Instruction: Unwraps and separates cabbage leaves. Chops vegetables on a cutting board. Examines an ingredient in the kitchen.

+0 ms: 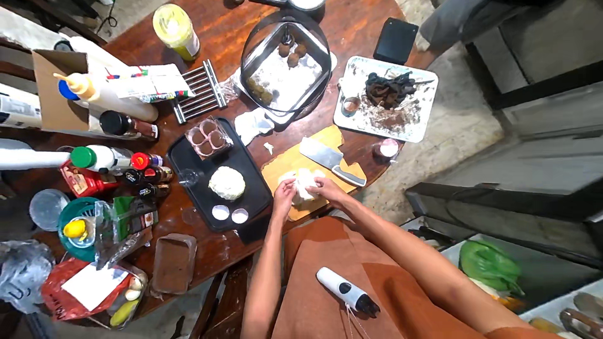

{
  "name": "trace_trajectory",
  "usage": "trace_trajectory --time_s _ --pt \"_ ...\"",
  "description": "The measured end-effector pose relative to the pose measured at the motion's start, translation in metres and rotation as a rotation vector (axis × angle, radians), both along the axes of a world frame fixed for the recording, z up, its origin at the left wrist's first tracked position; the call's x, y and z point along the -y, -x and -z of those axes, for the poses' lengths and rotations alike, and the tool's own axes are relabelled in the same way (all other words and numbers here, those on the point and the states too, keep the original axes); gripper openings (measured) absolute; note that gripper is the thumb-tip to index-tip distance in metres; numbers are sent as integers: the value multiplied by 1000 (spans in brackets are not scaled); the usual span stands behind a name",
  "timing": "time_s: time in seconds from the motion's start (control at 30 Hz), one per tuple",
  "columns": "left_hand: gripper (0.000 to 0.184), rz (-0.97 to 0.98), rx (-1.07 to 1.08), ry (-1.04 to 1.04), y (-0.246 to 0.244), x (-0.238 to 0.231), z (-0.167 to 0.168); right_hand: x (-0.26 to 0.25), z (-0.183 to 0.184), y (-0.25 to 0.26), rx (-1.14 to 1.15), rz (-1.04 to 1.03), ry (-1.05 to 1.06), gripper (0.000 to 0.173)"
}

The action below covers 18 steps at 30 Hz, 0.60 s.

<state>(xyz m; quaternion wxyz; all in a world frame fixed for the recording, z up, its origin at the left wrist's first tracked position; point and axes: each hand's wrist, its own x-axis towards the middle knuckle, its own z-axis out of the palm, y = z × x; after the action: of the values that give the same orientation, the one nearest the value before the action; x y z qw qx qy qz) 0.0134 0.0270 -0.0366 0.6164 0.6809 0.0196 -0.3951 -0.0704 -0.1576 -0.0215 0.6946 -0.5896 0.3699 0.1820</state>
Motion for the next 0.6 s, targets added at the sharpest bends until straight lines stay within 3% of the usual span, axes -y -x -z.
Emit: trace_trajectory --time_s 0.1,0.23,0.4,0.47,0.6 --pt "29 -16 253 -440 0 -19 6 10 -2 7 -22 52 51 40" --pt "33 39 268 -760 9 -21 1 21 0 11 -32 109 94 36" --pt "41 119 200 -805 12 -12 -1 21 1 6 -66 102 136 48" --pt "35 125 155 -765 8 -12 1 21 0 2 -61 66 162 56" --pt "25 130 153 -639 3 -14 3 24 -2 -9 -11 -15 184 53"
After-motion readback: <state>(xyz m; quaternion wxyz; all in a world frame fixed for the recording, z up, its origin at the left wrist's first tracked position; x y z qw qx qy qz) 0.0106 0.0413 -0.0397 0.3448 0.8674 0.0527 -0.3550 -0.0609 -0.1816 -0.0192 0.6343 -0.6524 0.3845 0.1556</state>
